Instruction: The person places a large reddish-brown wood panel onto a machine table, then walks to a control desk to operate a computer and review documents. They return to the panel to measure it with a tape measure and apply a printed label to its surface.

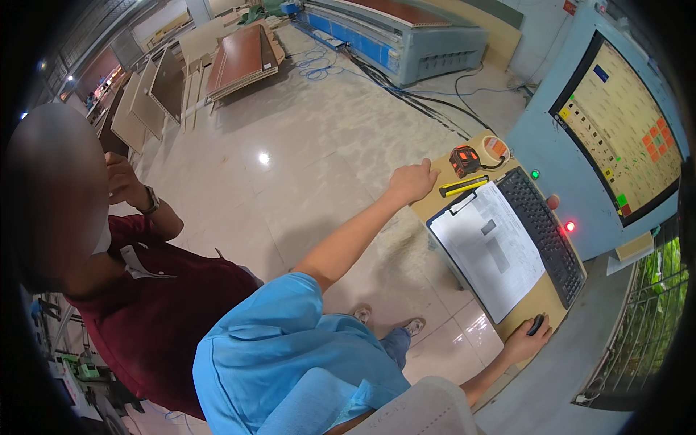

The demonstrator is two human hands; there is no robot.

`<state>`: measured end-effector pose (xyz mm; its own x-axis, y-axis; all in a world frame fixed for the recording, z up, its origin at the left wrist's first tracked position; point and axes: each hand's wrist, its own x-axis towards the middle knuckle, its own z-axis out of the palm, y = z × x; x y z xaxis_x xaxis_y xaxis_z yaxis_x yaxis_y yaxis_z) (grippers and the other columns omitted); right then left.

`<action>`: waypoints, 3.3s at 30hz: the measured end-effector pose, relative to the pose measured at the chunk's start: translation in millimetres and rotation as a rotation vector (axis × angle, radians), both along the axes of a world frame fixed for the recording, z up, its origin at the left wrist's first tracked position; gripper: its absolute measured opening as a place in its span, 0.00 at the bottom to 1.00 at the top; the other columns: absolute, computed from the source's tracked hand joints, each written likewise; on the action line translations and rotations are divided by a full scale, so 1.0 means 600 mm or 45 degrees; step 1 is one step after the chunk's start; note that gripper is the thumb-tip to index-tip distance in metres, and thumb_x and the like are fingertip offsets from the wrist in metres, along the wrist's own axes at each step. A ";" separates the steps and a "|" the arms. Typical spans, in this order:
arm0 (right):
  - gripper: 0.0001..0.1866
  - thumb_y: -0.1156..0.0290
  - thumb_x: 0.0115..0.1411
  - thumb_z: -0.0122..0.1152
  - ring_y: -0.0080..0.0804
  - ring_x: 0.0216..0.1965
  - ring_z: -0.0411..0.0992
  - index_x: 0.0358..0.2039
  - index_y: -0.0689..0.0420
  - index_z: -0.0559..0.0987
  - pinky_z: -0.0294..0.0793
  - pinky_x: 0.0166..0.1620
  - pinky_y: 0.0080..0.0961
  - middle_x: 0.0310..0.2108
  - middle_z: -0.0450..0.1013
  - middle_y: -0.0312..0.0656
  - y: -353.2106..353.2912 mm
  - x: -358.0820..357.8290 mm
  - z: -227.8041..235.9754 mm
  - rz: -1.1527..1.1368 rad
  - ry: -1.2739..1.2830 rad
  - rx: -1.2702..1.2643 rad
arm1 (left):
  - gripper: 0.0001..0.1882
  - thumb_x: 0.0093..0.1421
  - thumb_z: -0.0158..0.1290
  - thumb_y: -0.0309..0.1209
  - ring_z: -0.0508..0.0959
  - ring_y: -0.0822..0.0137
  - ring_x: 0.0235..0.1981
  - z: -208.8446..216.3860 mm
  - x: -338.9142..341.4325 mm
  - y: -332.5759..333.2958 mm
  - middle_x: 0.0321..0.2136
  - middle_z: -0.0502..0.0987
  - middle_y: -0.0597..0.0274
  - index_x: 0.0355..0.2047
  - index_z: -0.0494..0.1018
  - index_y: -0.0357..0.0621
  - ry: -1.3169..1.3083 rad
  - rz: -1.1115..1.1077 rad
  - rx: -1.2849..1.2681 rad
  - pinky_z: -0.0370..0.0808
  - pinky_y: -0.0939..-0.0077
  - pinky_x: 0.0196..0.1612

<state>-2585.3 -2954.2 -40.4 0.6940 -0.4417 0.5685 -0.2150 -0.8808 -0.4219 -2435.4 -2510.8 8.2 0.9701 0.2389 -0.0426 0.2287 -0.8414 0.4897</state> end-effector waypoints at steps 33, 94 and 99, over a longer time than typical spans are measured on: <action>0.23 0.61 0.63 0.54 0.58 0.61 0.65 0.59 0.50 0.75 0.67 0.59 0.47 0.61 0.64 0.61 0.000 -0.002 -0.001 0.009 0.026 -0.021 | 0.26 0.68 0.41 0.53 0.82 0.42 0.37 -0.005 -0.008 -0.005 0.33 0.82 0.43 0.44 0.75 0.41 -0.152 0.092 0.000 0.78 0.48 0.40; 0.23 0.61 0.63 0.55 0.61 0.56 0.68 0.58 0.51 0.75 0.69 0.55 0.48 0.58 0.66 0.63 -0.007 0.001 -0.006 0.029 -0.008 -0.072 | 0.28 0.67 0.43 0.52 0.82 0.43 0.37 -0.010 -0.010 0.001 0.32 0.82 0.41 0.41 0.77 0.38 -0.190 0.101 -0.064 0.78 0.50 0.41; 0.22 0.62 0.63 0.55 0.61 0.55 0.68 0.58 0.51 0.75 0.70 0.55 0.48 0.57 0.66 0.63 -0.005 -0.001 -0.002 0.041 -0.002 -0.051 | 0.28 0.67 0.43 0.52 0.82 0.43 0.36 -0.011 -0.009 0.001 0.32 0.82 0.41 0.41 0.77 0.37 -0.169 0.102 -0.083 0.78 0.49 0.40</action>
